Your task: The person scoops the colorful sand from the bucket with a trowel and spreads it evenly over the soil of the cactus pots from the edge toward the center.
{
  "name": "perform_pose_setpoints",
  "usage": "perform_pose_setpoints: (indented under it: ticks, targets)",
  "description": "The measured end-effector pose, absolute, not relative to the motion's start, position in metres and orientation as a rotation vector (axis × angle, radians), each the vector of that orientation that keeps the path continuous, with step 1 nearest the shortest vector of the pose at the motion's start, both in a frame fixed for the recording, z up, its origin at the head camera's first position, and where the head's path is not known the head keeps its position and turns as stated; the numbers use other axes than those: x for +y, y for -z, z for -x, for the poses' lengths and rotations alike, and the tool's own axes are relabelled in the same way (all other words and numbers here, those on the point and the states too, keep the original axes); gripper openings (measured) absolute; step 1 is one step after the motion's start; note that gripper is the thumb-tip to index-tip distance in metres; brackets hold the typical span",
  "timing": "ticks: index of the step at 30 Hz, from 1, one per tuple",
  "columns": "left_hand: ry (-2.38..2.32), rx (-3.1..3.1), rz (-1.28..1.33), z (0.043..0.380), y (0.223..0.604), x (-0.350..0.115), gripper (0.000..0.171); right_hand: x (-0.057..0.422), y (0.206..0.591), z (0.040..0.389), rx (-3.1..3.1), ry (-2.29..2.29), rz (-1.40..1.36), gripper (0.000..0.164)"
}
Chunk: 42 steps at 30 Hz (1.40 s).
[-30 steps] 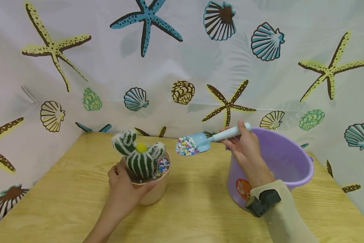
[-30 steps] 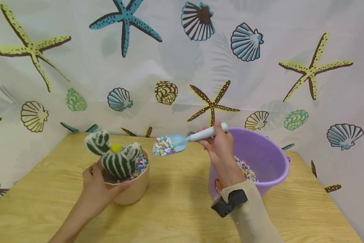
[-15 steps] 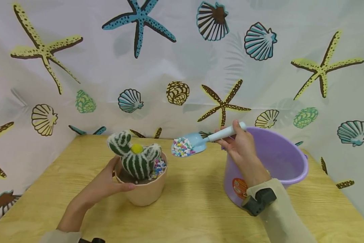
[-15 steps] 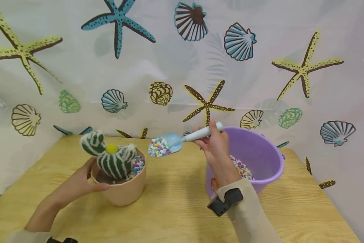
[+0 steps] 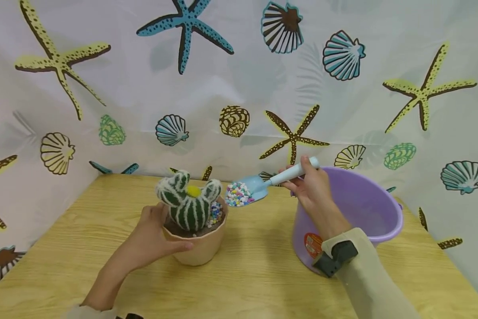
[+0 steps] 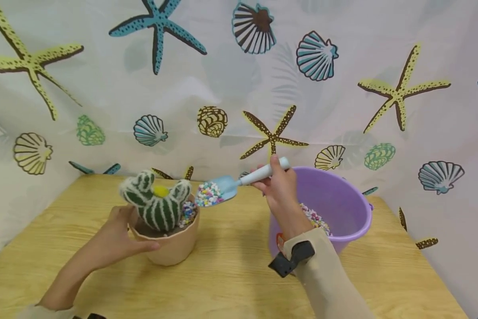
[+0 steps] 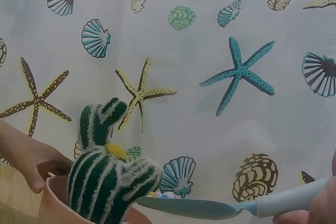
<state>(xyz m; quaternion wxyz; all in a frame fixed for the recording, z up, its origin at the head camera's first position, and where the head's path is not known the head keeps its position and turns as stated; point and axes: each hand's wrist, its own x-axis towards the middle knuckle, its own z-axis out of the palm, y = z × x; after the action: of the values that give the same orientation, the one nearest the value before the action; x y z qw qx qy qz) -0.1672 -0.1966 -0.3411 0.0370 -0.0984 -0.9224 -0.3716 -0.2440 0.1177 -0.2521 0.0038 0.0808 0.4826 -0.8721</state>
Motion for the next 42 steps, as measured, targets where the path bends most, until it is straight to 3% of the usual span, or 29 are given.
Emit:
perform_pose_setpoints:
  ticks: [5, 14, 17, 27, 42]
  targets:
    - [1.338, -2.765, 0.419, 0.175, 0.352, -0.211, 0.099, 0.111, 0.254, 0.245, 1.561, 2.699, -0.226, 0.026]
    - [1.059, -2.929, 0.408, 0.163, 0.334, -0.199, 0.119, 0.102, 0.259, 0.242, 1.682, 2.625, -0.181, 0.031]
    - [1.088, -2.938, 0.384, 0.161, 0.330, -0.200, 0.118, 0.099, 0.261, 0.243, 1.685, 2.617, -0.183, 0.034]
    - [1.179, -2.804, 0.448, 0.167, 0.345, -0.208, 0.109, 0.088, 0.266, 0.241, 1.762, 2.580, -0.134, 0.021]
    - [1.138, -2.856, 0.394, 0.158, 0.335, -0.196, 0.120, 0.080, 0.262, 0.240, 2.052, 2.493, 0.044, 0.025]
